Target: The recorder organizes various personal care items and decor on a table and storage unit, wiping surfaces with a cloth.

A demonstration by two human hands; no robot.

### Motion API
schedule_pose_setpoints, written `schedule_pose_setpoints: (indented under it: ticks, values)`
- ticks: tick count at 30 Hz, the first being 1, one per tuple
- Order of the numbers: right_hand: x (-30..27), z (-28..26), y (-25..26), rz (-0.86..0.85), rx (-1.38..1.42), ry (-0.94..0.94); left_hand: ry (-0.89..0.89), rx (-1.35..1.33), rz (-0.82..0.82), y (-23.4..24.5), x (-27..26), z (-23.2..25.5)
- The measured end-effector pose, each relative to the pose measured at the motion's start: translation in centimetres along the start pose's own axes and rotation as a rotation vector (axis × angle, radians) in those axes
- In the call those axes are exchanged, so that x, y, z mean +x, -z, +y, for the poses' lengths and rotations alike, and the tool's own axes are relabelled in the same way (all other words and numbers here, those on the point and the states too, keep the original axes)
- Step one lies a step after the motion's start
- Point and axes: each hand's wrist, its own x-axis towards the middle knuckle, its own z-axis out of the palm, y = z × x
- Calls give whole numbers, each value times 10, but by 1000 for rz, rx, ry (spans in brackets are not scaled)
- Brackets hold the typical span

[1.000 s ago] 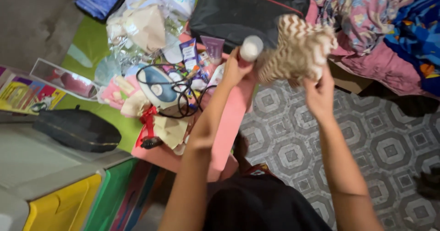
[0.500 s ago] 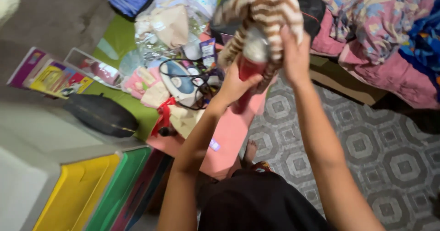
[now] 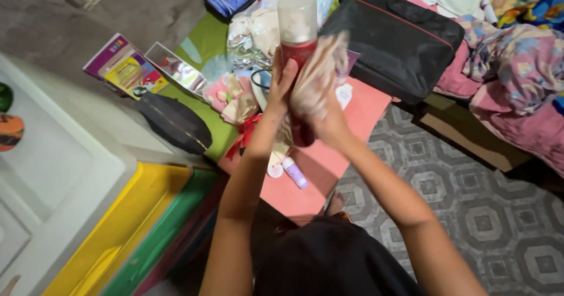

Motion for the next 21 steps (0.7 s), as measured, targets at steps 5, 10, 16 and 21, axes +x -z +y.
schedule_pose_setpoints:
  ticks: [5, 10, 16, 21]
  values:
    - [45, 16, 15, -186, 823, -623, 38, -290, 77, 2, -5, 45]
    - [-2, 39, 0, -403, 1227, -749, -39, -582, 68, 37, 14, 76]
    - [-1, -16, 7, -261, 1212, -531, 2, -319, 243, 23, 19, 93]
    - [1, -25, 2, 2, 404, -241, 18, 21, 288, 3, 0, 52]
